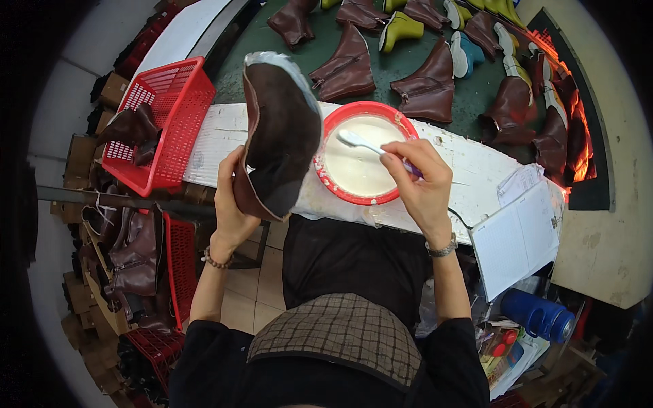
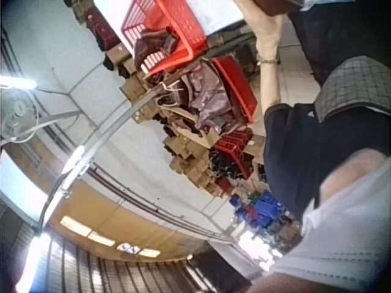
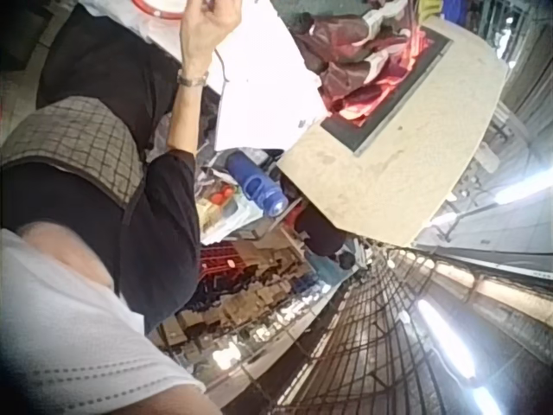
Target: Applying glue to the interior edges of leather shoe components using a small brush.
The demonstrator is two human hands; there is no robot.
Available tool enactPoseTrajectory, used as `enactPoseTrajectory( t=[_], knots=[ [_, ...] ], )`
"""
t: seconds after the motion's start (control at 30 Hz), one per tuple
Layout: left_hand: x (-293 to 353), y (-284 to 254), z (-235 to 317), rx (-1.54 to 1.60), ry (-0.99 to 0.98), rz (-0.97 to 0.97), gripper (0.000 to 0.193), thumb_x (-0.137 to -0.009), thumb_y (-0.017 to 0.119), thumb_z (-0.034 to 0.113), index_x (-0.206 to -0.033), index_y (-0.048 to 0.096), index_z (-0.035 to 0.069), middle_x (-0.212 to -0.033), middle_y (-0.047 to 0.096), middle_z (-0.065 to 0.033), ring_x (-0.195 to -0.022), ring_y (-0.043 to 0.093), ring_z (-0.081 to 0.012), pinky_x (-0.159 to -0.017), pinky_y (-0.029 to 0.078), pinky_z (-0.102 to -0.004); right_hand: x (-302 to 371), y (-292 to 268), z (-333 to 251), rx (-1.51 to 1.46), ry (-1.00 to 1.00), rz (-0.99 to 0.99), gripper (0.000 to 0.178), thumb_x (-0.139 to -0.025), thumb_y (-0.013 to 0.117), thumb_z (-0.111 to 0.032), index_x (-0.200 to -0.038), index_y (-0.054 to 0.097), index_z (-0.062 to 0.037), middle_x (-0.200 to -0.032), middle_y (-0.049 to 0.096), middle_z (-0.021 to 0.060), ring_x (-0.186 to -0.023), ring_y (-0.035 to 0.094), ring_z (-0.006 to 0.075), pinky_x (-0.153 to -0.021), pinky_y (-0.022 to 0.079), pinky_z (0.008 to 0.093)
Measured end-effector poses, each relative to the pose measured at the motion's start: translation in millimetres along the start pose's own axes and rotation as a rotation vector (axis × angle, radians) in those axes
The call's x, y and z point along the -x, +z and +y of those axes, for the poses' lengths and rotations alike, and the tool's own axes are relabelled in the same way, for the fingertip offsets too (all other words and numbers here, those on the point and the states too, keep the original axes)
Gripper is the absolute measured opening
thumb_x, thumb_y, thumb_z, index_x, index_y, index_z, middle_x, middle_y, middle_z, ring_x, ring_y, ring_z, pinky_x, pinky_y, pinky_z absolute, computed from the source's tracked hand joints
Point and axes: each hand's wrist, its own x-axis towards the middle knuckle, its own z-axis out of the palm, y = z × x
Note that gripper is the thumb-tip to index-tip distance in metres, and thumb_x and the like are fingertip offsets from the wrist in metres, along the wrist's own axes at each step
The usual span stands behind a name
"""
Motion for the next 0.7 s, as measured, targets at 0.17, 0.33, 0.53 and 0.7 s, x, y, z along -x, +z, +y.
enactPoseTrajectory(
  t=[0.17, 0.33, 0.53, 0.7],
  knots=[
    [-2.0, 10.1, 17.9, 0.092, 0.134, -0.020, 0.103, -0.070, 0.092, 0.003, -0.152, 0.030, -0.002, -0.147, 0.049, -0.0201, -0.132, 0.054, -0.0309, -0.113, 0.041, -0.0400, -30.6, -2.2, -2.0, 0.114, -0.279, 0.097, 0.018, -0.085, 0.079, 0.001, -0.103, 0.076, 0.0000, -0.093, 0.069, 0.0059, -0.078, 0.065, 0.0117, -0.067, 0.052, 0.0236],
    [-11.3, 27.5, 24.1, 0.169, 0.167, 0.100, 0.115, -0.068, 0.094, 0.007, -0.156, 0.021, 0.000, -0.151, 0.045, -0.0213, -0.137, 0.050, -0.0308, -0.117, 0.037, -0.0418, -4.4, -7.4, -9.1, 0.092, -0.174, -0.011, 0.014, -0.084, 0.079, 0.001, -0.098, 0.077, -0.0015, -0.090, 0.069, 0.0049, -0.069, 0.059, 0.0073, -0.057, 0.043, 0.0206],
    [-10.8, 36.5, 11.0, 0.278, 0.213, 0.034, 0.119, -0.068, 0.095, 0.009, -0.157, 0.016, 0.001, -0.154, 0.040, -0.0229, -0.140, 0.046, -0.0326, -0.119, 0.034, -0.0436, -19.7, -23.3, 2.2, 0.103, -0.178, 0.101, 0.009, -0.088, 0.076, -0.003, -0.097, 0.076, -0.0012, -0.088, 0.068, 0.0029, -0.067, 0.054, 0.0060, -0.056, 0.038, 0.0211],
    [-22.9, 38.6, 20.4, 0.183, 0.229, 0.115, 0.123, -0.066, 0.096, 0.012, -0.158, 0.014, 0.001, -0.154, 0.039, -0.0233, -0.142, 0.043, -0.0329, -0.120, 0.033, -0.0441, -21.1, -24.8, -14.2, 0.055, -0.215, 0.037, 0.016, -0.086, 0.078, 0.000, -0.102, 0.077, 0.0000, -0.094, 0.069, 0.0052, -0.075, 0.058, 0.0082, -0.062, 0.044, 0.0215]
  ],
)
